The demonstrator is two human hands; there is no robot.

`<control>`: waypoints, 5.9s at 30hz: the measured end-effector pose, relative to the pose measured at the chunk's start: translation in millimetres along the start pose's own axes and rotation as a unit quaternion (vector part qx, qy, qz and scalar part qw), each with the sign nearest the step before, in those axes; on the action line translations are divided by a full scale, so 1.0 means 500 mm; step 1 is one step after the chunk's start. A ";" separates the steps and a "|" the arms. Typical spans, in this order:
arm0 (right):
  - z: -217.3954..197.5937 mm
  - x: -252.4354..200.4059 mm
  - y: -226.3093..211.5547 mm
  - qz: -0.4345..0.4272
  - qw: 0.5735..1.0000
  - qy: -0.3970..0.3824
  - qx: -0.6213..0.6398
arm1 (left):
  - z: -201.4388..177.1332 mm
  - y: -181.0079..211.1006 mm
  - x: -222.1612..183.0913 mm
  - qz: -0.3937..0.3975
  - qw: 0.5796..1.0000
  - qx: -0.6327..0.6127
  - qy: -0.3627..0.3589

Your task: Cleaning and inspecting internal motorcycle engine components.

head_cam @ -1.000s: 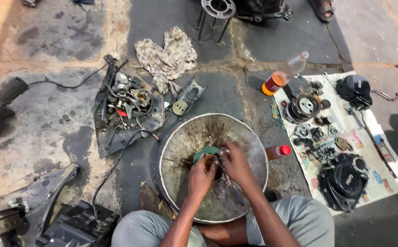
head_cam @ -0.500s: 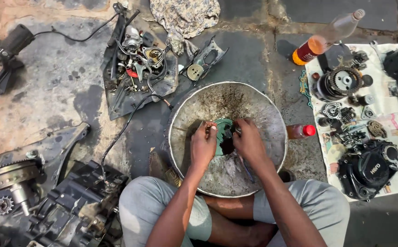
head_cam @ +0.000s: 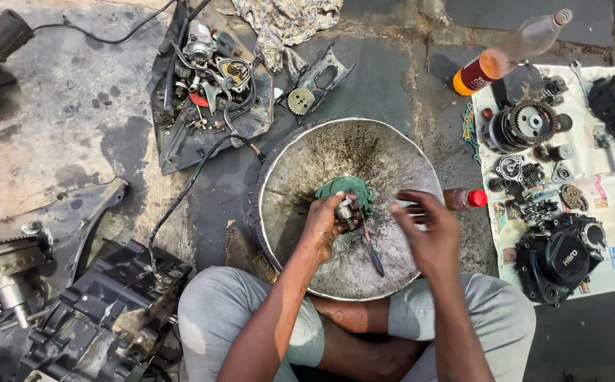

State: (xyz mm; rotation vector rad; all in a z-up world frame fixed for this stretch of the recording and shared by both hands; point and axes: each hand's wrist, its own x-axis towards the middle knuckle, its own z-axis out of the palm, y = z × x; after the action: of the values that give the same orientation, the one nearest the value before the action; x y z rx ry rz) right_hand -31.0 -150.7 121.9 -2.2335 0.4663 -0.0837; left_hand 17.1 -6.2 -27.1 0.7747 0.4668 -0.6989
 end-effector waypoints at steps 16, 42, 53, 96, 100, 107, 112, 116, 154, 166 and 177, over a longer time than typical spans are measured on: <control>-0.217 0.398 0.304 0.352 0.844 -0.248 -0.321 | 0.002 -0.008 0.007 0.015 0.988 0.149 0.042; -0.102 0.035 0.070 -0.005 0.748 -0.021 0.664 | 0.012 -0.012 -0.010 0.078 0.990 -0.002 -0.114; 0.025 -0.060 -0.054 -0.177 0.890 0.014 0.420 | 0.024 -0.027 -0.009 0.139 0.984 0.014 -0.107; 0.018 -0.174 -0.135 -0.193 0.916 0.109 0.334 | 0.016 -0.011 -0.001 -0.005 0.971 -0.219 -0.098; 0.011 -0.180 -0.164 -0.180 0.921 0.099 0.330 | 0.008 -0.034 0.001 -0.017 0.977 -0.186 -0.101; 0.007 -0.161 -0.129 -0.181 0.920 0.057 0.342 | 0.012 -0.004 -0.021 -0.007 0.982 -0.165 -0.091; 0.006 -0.149 -0.089 -0.208 0.909 0.031 0.359 | 0.015 -0.010 -0.017 -0.024 0.978 -0.180 -0.104; 0.020 -0.167 -0.100 -0.233 0.905 0.027 0.356 | 0.009 -0.031 0.007 -0.021 0.960 -0.253 -0.121; 0.026 -0.176 -0.095 -0.215 0.915 0.047 0.338 | -0.007 -0.054 0.047 0.047 0.917 -0.386 -0.094; 0.039 -0.157 -0.117 -0.250 0.920 0.068 0.294 | -0.007 -0.025 0.008 0.036 0.928 -0.369 -0.042; 0.029 -0.129 -0.133 -0.292 0.907 0.079 0.291 | 0.010 -0.019 -0.003 0.184 0.966 -0.088 -0.160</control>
State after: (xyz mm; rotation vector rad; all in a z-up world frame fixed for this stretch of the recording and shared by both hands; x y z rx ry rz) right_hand -67.4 -78.0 168.7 -1.7012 -0.1583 -0.6366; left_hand 10.0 -14.2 -27.4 0.5467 0.0824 -0.4156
